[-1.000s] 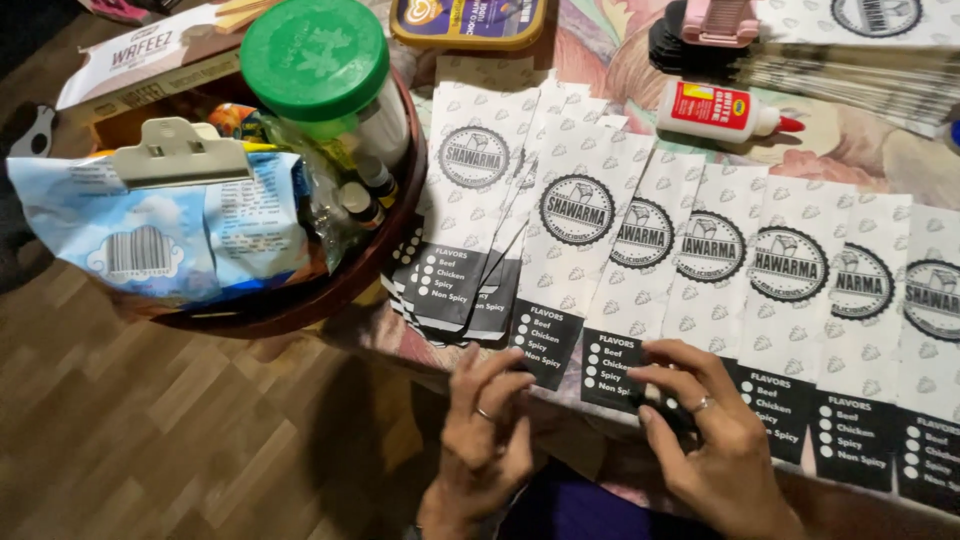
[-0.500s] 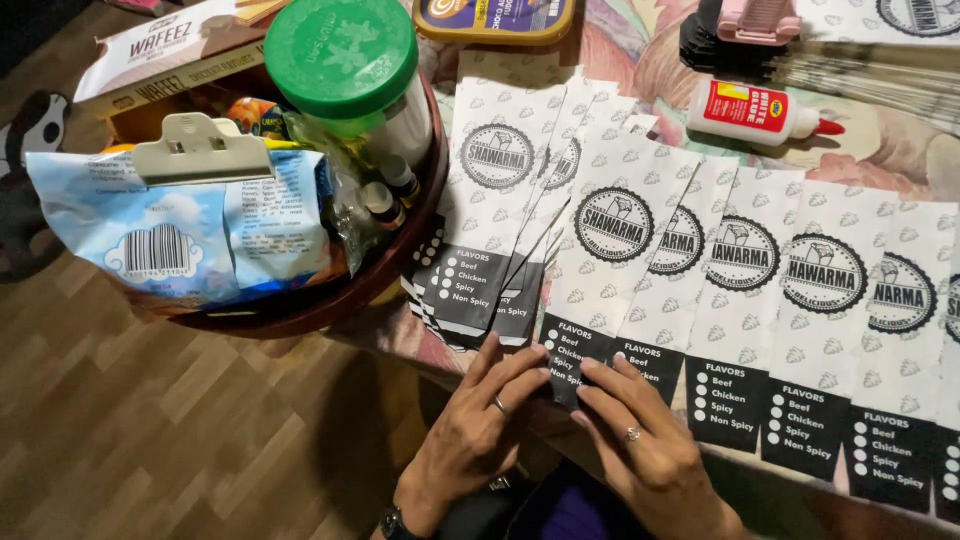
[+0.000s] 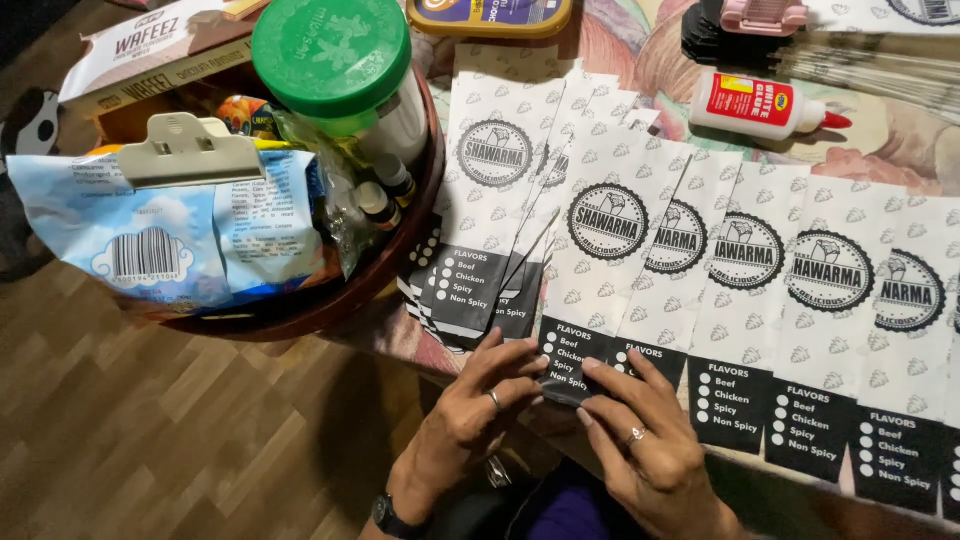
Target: Laying out paper sleeves, applying glue to the edges, and stacking them for assembly.
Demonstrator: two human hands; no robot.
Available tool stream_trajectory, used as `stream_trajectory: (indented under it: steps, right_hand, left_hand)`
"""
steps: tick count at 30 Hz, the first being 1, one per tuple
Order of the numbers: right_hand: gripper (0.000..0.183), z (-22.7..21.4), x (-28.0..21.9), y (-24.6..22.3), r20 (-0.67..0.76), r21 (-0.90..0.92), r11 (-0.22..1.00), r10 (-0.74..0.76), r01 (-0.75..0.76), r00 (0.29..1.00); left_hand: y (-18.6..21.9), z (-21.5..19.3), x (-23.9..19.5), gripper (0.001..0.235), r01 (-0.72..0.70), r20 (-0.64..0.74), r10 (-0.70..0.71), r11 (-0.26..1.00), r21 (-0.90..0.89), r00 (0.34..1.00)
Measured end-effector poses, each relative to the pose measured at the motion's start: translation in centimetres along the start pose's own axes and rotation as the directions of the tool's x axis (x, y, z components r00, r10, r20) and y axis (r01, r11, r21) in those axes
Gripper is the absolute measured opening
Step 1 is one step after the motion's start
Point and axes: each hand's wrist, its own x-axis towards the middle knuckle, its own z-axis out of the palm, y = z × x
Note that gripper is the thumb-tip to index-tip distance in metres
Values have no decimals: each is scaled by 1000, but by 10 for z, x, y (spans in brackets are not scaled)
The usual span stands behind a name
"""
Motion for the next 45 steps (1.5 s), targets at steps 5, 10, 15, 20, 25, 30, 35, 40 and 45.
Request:
stream_trajectory:
  steps: [5,10,15,20,25,30,35,40,45]
  right_hand:
    - [3,3,3,-4,2,-40,996,80,-80,997]
    - [5,10,6,-4,-79,-43,988,142,-145,987]
    - [11,2,22,-7,-4,26,968,251,-251,968]
    - [19,10,23,4,64,30,968,248,-250,967]
    - [16,-4,19,9,193,90,946,291,-312,937]
    - [17,-3,24,10,200,90,937,314,-336,928]
    - [17,-7,23,11,200,84,945,295,-316,934]
    - [19,-14,31,9,243,112,932,311,-346,919]
    - [20,0,31,15,193,77,950,282,-301,940]
  left_hand:
    - [5,9,4,12,62,-51,-61,998,9,997]
    - [18,23,15,16,259,-274,-232,964,64,933]
    - [23,30,19,11,303,-337,-267,951,59,903]
    - [22,36,15,21,354,-328,-310,932,82,892]
    - [21,37,12,19,334,-354,-290,940,68,889]
    - [20,48,14,25,378,-430,-289,915,138,856]
    - [23,38,17,24,402,-405,-380,915,-33,832]
    - [26,39,19,17,443,-391,-426,895,-52,816]
    - [20,42,17,20,367,-418,-320,930,35,851]
